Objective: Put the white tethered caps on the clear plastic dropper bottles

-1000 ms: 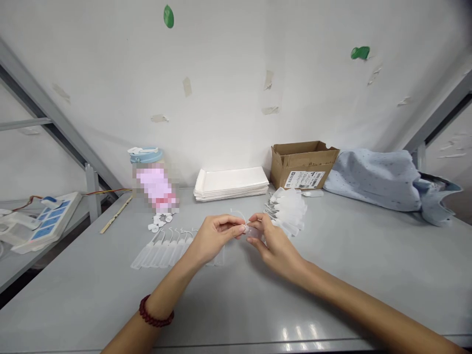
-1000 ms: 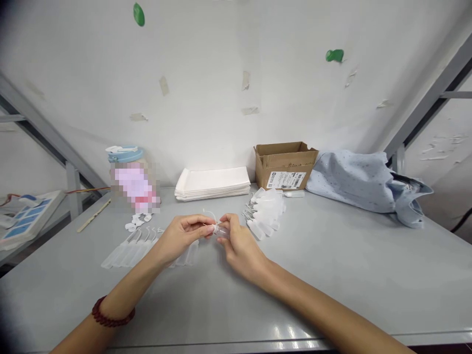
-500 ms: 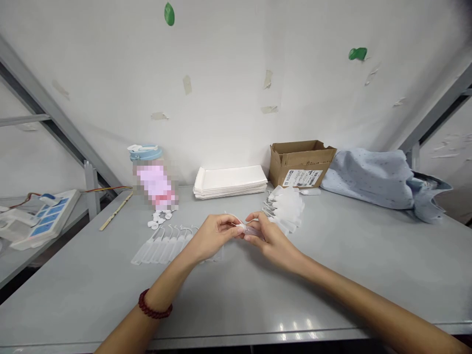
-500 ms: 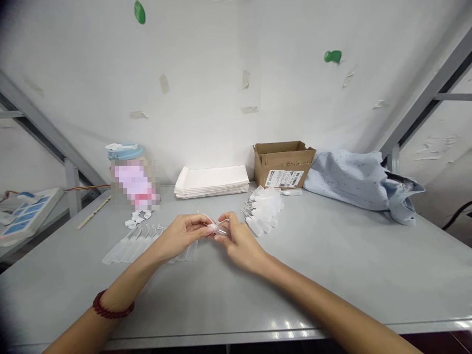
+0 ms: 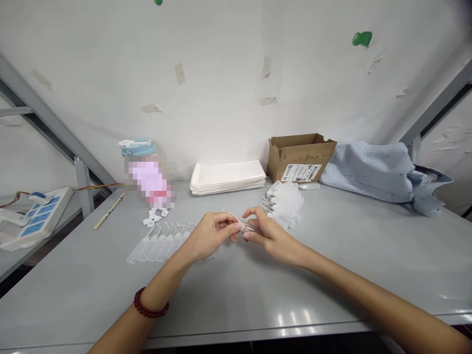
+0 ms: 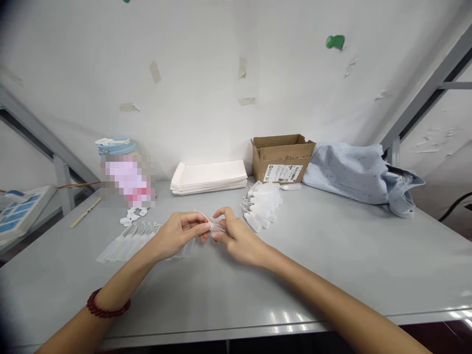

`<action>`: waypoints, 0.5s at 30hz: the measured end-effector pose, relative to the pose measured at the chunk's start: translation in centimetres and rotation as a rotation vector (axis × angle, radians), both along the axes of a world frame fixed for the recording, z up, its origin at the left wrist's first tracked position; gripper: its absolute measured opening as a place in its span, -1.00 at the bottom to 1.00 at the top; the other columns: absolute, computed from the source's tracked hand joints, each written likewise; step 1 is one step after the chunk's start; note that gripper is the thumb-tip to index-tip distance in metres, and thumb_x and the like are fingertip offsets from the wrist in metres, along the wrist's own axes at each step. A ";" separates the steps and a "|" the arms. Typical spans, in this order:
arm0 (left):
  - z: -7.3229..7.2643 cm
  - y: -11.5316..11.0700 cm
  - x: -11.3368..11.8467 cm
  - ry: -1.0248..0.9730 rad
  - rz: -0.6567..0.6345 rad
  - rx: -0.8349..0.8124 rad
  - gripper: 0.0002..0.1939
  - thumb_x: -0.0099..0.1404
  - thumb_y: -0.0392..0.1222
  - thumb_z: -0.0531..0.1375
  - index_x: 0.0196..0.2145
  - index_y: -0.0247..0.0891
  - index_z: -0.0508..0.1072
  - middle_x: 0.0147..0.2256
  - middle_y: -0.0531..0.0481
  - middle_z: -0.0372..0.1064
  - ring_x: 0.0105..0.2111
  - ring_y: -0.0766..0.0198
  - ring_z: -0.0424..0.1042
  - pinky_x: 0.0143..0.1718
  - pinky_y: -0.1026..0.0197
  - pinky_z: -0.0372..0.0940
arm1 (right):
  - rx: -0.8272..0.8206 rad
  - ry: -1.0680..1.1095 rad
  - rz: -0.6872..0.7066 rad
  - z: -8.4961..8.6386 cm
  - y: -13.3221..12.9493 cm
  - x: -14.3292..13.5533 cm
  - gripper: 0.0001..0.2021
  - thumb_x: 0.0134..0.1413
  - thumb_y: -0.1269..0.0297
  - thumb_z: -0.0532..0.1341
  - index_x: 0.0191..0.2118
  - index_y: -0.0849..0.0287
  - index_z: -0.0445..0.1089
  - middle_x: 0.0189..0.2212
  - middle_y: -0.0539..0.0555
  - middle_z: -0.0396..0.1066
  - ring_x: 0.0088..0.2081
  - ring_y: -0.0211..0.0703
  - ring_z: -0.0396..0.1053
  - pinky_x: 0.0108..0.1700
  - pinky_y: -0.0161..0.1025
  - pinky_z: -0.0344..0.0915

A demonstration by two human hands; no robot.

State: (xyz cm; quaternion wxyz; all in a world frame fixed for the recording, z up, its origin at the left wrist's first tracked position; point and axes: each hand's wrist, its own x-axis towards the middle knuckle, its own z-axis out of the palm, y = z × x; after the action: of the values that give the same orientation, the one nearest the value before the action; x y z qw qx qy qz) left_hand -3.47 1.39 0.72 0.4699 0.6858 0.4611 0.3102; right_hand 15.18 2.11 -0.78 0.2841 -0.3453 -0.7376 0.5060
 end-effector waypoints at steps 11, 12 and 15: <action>0.0 0.1 0.2 -0.047 0.090 0.021 -0.78 0.21 -0.09 0.16 -0.39 -0.31 0.46 -0.51 0.02 0.36 -0.49 0.30 0.36 -0.34 0.23 0.29 | 0.253 -0.131 -0.140 -0.5 0.4 0.1 -0.82 0.16 0.28 0.06 -0.13 0.16 0.09 -0.34 0.09 0.31 -0.37 -0.18 0.23 -0.31 -0.21 0.14; -0.1 0.2 0.1 -0.048 0.106 0.020 -0.78 0.21 -0.09 0.16 -0.38 -0.31 0.45 -0.51 0.02 0.36 -0.50 0.30 0.36 -0.34 0.23 0.29 | 0.323 -0.175 -0.158 -0.7 0.4 0.0 -0.84 0.17 0.30 0.03 -0.13 0.18 0.10 -0.31 0.12 0.31 -0.33 -0.15 0.24 -0.28 -0.19 0.15; -0.3 0.2 0.2 -0.049 0.113 0.029 -0.79 0.20 -0.09 0.17 -0.39 -0.32 0.46 -0.51 0.02 0.36 -0.49 0.30 0.35 -0.35 0.23 0.27 | 0.245 -0.195 -0.121 -0.8 0.2 -0.1 -0.85 0.24 0.25 -0.04 -0.17 0.19 0.16 -0.42 0.07 0.29 -0.39 -0.17 0.24 -0.33 -0.21 0.16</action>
State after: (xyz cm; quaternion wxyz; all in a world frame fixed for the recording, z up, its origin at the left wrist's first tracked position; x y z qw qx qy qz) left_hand -3.25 1.60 0.42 0.4529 0.6575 0.4830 0.3596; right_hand 15.08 2.32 -1.58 0.2812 -0.3993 -0.7957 0.3581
